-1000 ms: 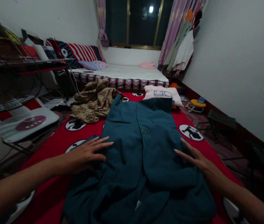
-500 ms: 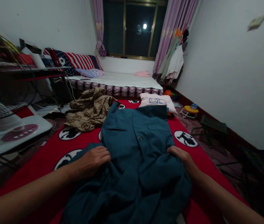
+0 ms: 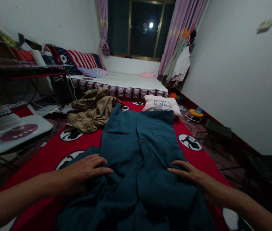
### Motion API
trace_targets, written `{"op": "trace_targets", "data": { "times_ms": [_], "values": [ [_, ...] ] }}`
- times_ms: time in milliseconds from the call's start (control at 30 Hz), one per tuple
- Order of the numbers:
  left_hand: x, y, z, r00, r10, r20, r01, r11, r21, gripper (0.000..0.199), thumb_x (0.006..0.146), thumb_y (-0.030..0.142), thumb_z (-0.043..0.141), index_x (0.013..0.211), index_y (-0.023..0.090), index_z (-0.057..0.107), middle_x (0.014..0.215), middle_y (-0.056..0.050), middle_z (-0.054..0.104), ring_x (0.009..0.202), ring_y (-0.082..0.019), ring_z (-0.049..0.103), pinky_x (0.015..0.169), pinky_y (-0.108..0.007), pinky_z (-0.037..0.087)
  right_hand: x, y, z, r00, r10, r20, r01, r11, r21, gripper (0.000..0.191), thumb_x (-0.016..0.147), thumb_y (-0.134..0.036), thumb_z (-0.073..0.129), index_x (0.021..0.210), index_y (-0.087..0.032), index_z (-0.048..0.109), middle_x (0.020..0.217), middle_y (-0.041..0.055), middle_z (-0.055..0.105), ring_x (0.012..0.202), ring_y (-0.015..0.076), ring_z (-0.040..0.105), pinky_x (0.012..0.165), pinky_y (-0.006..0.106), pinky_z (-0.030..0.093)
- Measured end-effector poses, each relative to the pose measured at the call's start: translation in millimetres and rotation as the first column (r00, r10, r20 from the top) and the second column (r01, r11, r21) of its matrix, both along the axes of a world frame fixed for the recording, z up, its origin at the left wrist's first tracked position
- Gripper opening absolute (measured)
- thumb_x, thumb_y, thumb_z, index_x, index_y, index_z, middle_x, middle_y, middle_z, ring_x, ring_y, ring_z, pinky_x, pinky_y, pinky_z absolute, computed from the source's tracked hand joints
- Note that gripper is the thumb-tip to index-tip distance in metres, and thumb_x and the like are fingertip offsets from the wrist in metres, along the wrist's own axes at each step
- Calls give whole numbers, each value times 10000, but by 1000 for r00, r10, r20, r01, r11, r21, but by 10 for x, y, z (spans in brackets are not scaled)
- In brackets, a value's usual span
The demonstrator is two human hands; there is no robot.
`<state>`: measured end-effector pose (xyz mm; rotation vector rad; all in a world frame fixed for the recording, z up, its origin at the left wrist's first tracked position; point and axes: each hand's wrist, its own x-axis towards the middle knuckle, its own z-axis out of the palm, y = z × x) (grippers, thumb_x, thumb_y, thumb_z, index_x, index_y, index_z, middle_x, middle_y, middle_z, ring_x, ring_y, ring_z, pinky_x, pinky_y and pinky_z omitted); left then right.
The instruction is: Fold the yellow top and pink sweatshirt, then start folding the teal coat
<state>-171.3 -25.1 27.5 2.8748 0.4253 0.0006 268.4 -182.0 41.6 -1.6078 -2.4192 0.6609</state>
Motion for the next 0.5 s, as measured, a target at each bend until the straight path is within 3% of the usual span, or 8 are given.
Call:
{"op": "trace_targets", "data": {
  "times_ms": [67,167,233,300,400,500],
  "values": [
    [85,38,-69,1000,8,19,-9,1000,10,780,527,15,574,1240,325,515,1132,-36,536,1026,-246,510,947,-396,392,-37,38,-84,998,-5,66,1,997,74,548,823,-255,586,1354,-358,495,1371,95,448,1184,262,515,951,400,460],
    [251,88,-196,996,-10,89,6,999,41,517,565,-6,515,987,279,603,928,-16,559,898,-198,533,958,-408,384,-136,178,-307,988,-47,146,10,969,247,246,820,-216,586,1024,-303,694,1161,68,571,1003,224,571,835,361,495],
    [318,93,-251,988,-34,151,22,997,79,413,634,0,475,927,264,597,989,-24,587,961,-193,545,1036,-437,334,-188,268,-441,987,-76,142,21,936,352,129,832,-218,571,853,-257,692,1193,58,586,972,220,576,823,371,493],
    [334,78,-256,979,-62,193,44,995,92,376,707,10,429,947,258,578,1109,-29,613,1078,-193,540,1094,-441,281,-222,324,-489,993,-88,81,48,914,403,136,858,-228,530,833,-246,662,1269,45,588,966,216,592,894,428,468],
    [313,31,-149,967,-68,244,57,997,54,371,776,18,370,1016,240,545,1119,-40,653,1103,-186,560,1044,-386,350,-273,336,-335,990,-120,-76,139,925,355,196,890,-233,458,958,-250,641,1120,50,683,889,203,634,903,425,464],
    [297,-78,86,944,-22,328,12,999,33,318,803,53,369,1018,213,540,1004,-66,668,958,-191,606,876,-327,436,-339,251,-1,964,-147,-223,205,942,266,218,877,-274,456,966,-211,644,928,50,707,823,197,646,741,304,498]
  ]
}}
